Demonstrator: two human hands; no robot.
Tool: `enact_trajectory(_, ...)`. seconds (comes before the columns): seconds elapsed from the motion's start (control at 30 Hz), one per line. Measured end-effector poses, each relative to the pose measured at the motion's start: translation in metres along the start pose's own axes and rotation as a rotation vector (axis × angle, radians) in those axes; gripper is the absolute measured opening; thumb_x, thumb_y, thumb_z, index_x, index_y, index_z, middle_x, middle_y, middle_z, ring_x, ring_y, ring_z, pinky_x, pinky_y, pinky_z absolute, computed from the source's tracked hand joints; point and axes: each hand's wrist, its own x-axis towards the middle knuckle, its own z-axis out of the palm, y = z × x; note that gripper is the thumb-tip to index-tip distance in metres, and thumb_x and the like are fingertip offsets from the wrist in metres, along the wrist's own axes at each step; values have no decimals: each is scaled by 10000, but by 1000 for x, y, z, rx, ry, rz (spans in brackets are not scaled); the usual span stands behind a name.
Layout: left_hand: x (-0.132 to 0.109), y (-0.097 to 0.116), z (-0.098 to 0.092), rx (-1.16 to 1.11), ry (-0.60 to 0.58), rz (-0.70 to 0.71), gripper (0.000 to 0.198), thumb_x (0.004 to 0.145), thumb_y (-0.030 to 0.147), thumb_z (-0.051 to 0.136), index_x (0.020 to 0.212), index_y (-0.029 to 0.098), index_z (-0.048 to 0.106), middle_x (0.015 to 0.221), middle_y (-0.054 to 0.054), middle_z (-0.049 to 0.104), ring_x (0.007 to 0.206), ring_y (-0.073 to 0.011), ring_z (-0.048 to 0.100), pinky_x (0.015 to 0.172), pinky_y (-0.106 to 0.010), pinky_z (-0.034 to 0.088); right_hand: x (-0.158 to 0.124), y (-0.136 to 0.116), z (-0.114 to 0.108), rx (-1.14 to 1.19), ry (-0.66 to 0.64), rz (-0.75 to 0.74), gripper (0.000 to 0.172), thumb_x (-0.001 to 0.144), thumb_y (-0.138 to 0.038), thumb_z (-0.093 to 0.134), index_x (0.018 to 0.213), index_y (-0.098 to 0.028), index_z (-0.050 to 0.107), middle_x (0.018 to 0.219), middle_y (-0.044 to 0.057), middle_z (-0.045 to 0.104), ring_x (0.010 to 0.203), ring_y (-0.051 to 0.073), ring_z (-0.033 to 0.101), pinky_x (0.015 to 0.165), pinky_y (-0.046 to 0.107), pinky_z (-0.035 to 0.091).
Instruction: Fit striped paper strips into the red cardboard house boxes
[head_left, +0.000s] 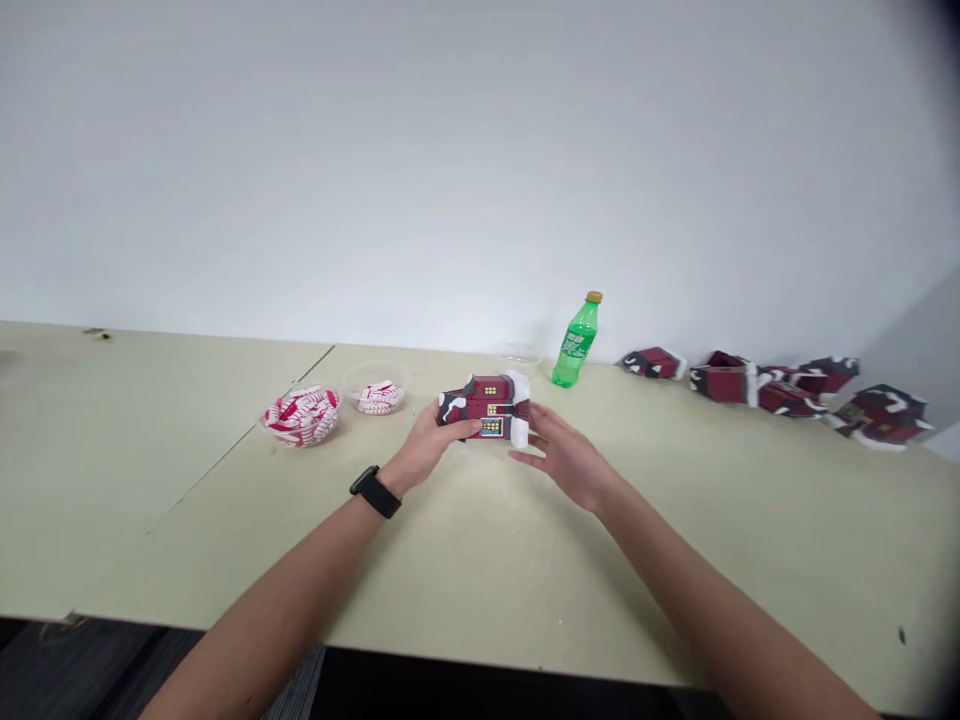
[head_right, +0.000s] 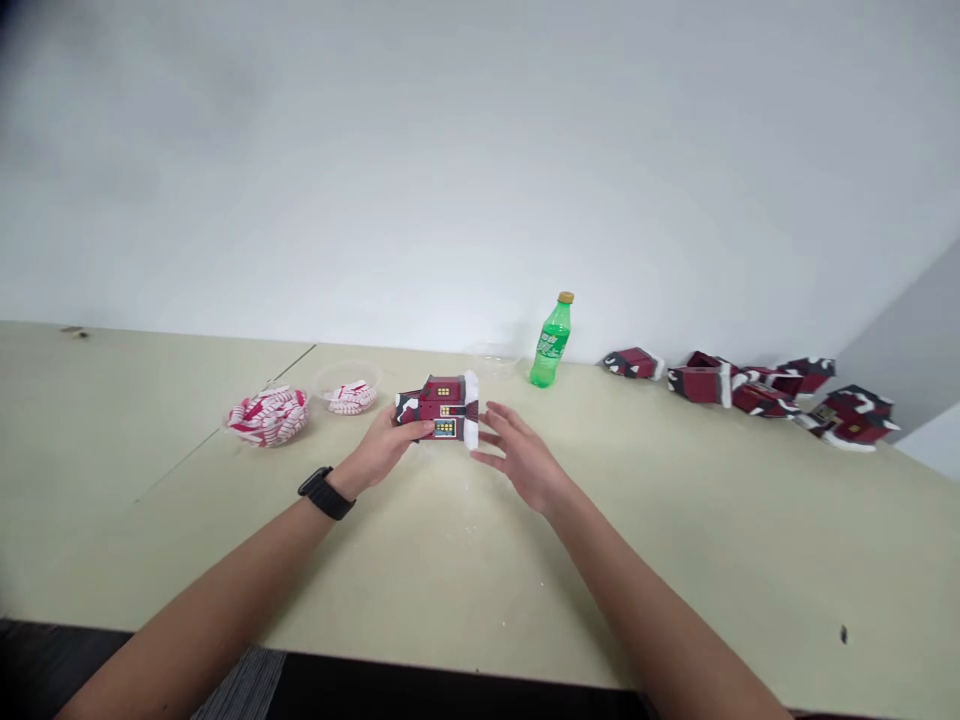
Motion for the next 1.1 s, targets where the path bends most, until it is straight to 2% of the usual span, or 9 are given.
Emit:
enact_trajectory(0.2,3,13,-16,120,-61,10,524,776,366,895,1218,172,691,1211,-113,751,1065,-255,694,946,-384,528,1,-2,-7,61,-78,-64,582,916,-679,669,1398,-360,604,1491,63,647,1408,309,576,1149,527,474)
enact_trajectory(0.37,3,16,-17,240,-23,28,582,782,402,882,1279,193,664,1251,-113,731,1118,-266,678,969,-404,528,-10,6,-6,-48,-235,-38,588,878,-602,789,1380,-337,635,1455,78,679,1374,318,606,1162,542,440)
enact_trajectory(0.57,-3,15,-5,292,-101,30,478,810,422,866,1175,182,673,1117,-98,744,993,-228,690,865,-360,536,-12,22,10,-134,-134,-20,627,758,-508,922,1302,-310,680,1268,58,751,1186,295,696,1108,513,491)
enact_trajectory(0.7,-8,8,6,377,-132,31,454,815,442,860,1136,176,680,1098,-98,740,951,-218,684,839,-351,523,-13,27,16,-176,-117,-31,520,759,-497,912,1198,-296,720,1245,44,745,1179,289,678,1048,458,518)
enact_trajectory(0.8,-5,10,6,463,-148,89,434,908,493,747,1201,184,663,1146,-116,743,988,-234,689,849,-363,532,-14,27,18,-186,-119,-30,467,756,-492,912,1133,-282,733,1197,39,755,1132,283,686,1013,438,521)
enact_trajectory(0.87,-1,22,-8,661,-15,221,415,985,501,620,1260,192,652,1176,-121,738,1018,-238,679,886,-378,526,-14,28,19,-166,-110,-26,466,753,-499,911,1122,-278,730,1182,42,763,1102,281,697,997,435,527)
enact_trajectory(0.97,-1,60,-54,1189,464,409,338,977,442,599,1175,185,692,1114,-127,726,1044,-264,643,954,-409,487,-12,31,20,-130,-44,-11,485,748,-538,904,1108,-268,724,1172,54,771,1060,279,715,963,436,551)
enact_trajectory(1.03,-8,89,-93,1496,751,309,236,931,387,614,972,179,719,1017,-155,719,1069,-315,629,936,-435,474,-10,31,21,-116,31,-23,506,739,-560,904,1106,-263,722,1149,60,775,1035,279,724,932,434,569)
enact_trajectory(1.1,-20,114,-129,1649,861,-6,193,863,363,666,849,177,715,930,-176,724,989,-343,652,851,-439,480,-9,30,21,-94,105,-47,521,728,-568,907,1104,-260,719,1114,60,779,1019,279,734,904,426,582)
